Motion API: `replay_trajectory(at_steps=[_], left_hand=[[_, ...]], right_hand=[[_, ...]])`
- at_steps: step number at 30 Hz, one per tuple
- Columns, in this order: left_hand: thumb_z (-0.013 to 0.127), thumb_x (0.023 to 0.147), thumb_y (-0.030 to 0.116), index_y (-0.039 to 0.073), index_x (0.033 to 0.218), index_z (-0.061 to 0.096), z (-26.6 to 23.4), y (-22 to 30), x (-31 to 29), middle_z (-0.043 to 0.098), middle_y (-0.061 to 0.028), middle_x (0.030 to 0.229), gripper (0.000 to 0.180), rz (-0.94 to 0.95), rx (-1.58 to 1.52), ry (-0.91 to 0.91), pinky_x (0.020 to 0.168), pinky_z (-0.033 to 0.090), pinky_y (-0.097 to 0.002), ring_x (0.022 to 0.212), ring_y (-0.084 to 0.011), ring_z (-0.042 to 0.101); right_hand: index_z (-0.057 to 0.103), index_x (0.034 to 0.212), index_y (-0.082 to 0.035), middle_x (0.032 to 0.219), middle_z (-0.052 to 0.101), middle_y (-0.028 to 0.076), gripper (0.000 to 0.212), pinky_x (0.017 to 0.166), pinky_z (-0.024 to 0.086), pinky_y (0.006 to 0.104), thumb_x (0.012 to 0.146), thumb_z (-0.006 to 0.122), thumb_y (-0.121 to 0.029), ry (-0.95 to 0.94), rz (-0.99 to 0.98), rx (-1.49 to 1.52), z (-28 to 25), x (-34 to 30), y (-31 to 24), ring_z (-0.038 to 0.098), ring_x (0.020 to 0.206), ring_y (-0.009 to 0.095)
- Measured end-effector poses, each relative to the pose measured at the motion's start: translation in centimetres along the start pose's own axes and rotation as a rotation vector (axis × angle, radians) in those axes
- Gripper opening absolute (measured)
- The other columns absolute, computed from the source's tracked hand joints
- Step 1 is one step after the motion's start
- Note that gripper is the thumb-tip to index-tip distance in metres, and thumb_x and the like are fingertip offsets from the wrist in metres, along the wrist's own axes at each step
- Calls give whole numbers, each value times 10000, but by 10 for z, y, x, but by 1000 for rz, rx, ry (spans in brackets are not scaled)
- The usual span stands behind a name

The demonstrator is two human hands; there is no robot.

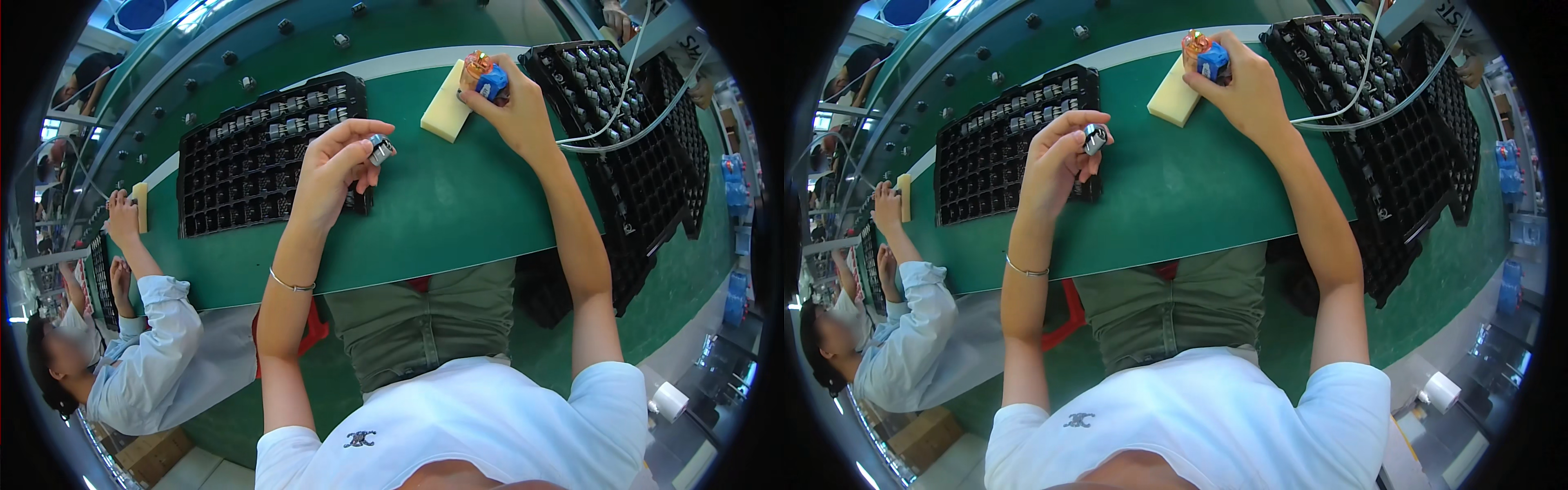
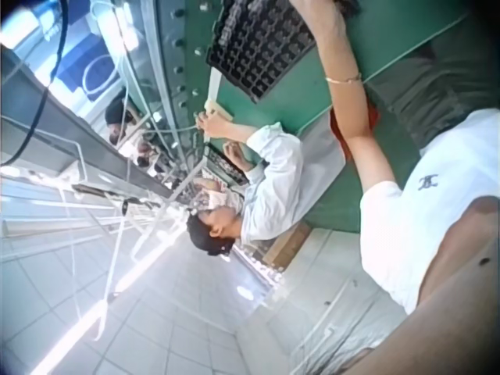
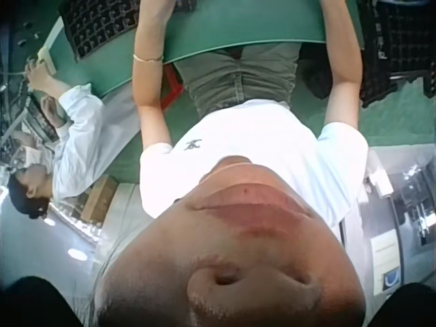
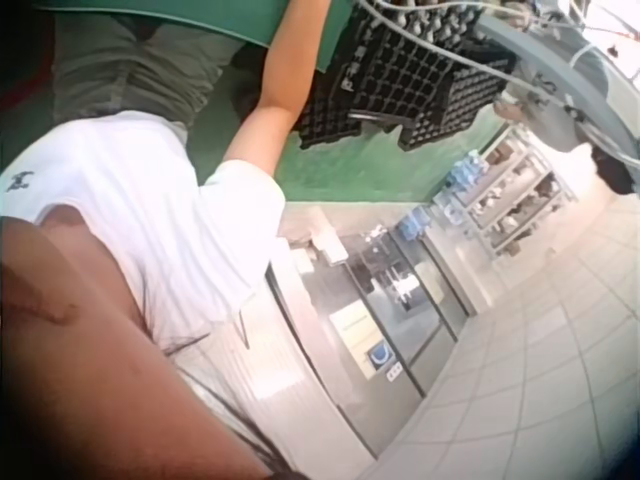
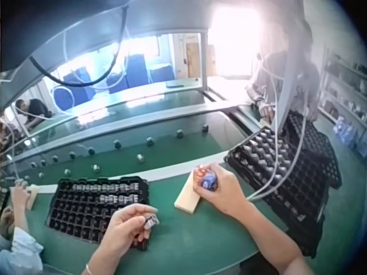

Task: Assembling and inspecting electronic components on a factory production line.

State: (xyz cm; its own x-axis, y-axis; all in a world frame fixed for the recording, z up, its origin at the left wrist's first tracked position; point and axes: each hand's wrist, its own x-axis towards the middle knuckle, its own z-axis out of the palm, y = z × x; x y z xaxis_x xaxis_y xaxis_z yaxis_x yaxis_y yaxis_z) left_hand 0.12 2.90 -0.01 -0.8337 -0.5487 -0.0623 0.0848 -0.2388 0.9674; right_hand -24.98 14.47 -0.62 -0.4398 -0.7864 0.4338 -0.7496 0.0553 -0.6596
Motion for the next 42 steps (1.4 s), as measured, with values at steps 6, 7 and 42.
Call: replay_trajectory(at_steps=[6, 7, 42], left_hand=[[503, 938, 133, -22, 1083, 642, -2, -2, 1, 649, -67, 834, 253, 2, -134, 34, 474, 401, -181, 601, -63, 564], [503, 938, 133, -22, 1083, 642, -1, -2, 1, 649, -67, 834, 253, 4, -135, 36, 474, 401, -181, 601, -63, 564], [696, 831, 36, 3, 969, 542, 11, 6, -9, 682, -108, 803, 210, 220, 25, 208, 500, 479, -209, 594, -116, 633]], right_hand=[[577, 1074, -30, 742, 579, 19, 414, 556, 425, 227, 796, 770, -268, -13, 24, 13, 0, 1, -2, 488, 604, 62], [579, 1073, -28, 739, 577, 17, 411, 556, 423, 225, 796, 769, -265, -18, 30, 14, -1, 1, -3, 485, 605, 60], [592, 1109, -43, 865, 631, 9, 345, 486, 374, 161, 900, 639, -313, -287, 275, 812, 35, 21, -69, 554, 640, 20]])
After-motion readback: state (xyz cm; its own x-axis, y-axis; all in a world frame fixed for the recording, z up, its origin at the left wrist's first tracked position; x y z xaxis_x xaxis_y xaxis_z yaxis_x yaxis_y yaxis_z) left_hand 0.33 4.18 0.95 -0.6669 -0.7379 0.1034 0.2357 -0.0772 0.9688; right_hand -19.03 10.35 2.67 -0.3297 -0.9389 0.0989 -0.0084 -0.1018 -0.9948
